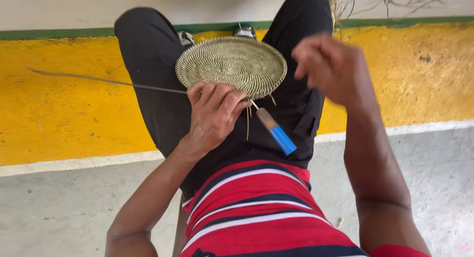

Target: The recorder is weaving a circular basket or mat using natural plant fibers and an awl tool.

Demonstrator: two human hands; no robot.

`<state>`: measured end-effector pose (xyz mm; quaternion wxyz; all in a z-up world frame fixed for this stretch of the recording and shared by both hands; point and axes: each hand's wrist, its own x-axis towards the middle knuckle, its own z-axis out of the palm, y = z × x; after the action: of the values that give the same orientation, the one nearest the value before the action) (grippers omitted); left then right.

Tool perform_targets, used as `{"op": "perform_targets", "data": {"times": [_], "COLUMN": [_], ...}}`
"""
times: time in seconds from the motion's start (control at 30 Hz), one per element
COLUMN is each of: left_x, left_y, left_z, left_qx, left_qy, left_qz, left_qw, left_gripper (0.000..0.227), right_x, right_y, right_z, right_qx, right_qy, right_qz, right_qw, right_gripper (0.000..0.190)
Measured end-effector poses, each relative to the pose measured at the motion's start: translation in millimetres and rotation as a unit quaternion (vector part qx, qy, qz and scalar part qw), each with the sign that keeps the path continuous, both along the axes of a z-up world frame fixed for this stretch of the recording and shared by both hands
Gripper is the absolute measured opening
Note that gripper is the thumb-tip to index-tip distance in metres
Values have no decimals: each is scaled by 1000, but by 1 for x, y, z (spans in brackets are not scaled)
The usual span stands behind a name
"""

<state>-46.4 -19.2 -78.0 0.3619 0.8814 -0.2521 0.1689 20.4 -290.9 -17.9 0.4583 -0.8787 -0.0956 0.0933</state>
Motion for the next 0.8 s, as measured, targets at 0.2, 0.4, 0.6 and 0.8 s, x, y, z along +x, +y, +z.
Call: {"op": "perform_targets", "data": {"times": [0.2,0.4,0.6,0.8], "left_x": [-18,-21,9,29], "left_y": [-1,6,26,33], "left_z": [-29,-8,27,19], "left_qx": [-6,47,34,-3], "left_qy": [54,171,223,198], "left_qz": [-6,-15,-83,-47], "left_qw": [998,984,971,979], "left_gripper": [25,28,44,37], "right_x": [154,272,310,290], "right_y": [-11,-13,-18,5], "right_z": [-95,-196,-254,-186], "right_qx": [-115,-325,-457,-442], "right_qy": [-77,-100,-144,-28], "right_qz": [26,56,120,102], "right_qw": [990,939,869,891], "right_gripper": [16,22,43,39]}}
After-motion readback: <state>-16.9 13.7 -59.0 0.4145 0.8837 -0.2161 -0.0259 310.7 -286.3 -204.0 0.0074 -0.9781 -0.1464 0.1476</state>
